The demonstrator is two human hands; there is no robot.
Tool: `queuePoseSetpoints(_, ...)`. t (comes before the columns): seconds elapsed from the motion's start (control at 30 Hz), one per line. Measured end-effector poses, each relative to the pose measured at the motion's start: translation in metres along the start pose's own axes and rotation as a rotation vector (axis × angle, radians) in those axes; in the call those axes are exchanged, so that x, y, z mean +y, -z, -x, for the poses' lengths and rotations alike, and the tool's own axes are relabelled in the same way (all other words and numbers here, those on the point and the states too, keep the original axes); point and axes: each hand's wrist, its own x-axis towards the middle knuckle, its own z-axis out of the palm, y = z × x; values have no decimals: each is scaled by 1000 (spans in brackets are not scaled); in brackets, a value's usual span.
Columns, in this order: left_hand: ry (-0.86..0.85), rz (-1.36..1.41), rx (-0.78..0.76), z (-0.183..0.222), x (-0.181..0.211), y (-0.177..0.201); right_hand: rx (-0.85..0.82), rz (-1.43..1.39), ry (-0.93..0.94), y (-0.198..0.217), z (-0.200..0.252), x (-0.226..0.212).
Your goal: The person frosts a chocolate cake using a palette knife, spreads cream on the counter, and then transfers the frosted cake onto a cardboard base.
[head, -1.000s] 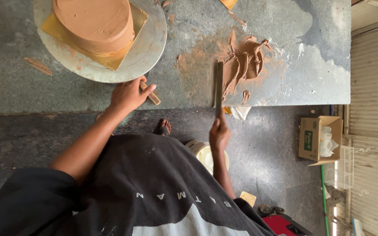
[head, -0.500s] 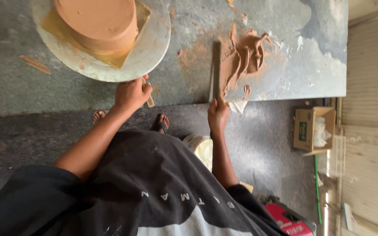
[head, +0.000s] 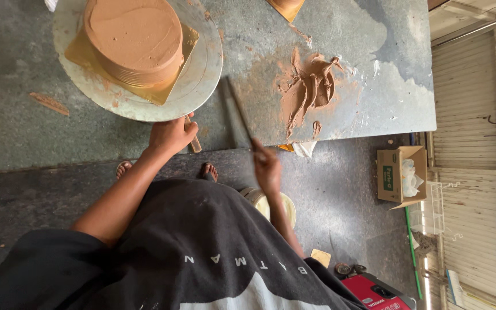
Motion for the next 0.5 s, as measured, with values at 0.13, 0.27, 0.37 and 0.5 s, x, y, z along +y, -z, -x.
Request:
queuePoseSetpoints(0.13,38,-2,-36,0,8,4,178,542,-182,46,-51,9)
queuePoseSetpoints(0.27,111,-39,-66,-5,15,5,243,743,-94,43,-84,11)
queuePoseSetpoints(0.37,61,-97,1,-5,15,0,74,556,-167,31,-74,9)
queuePoseSetpoints(0.5,24,-141,25,4,11,-10,-24,434,-289,32,-50,-4)
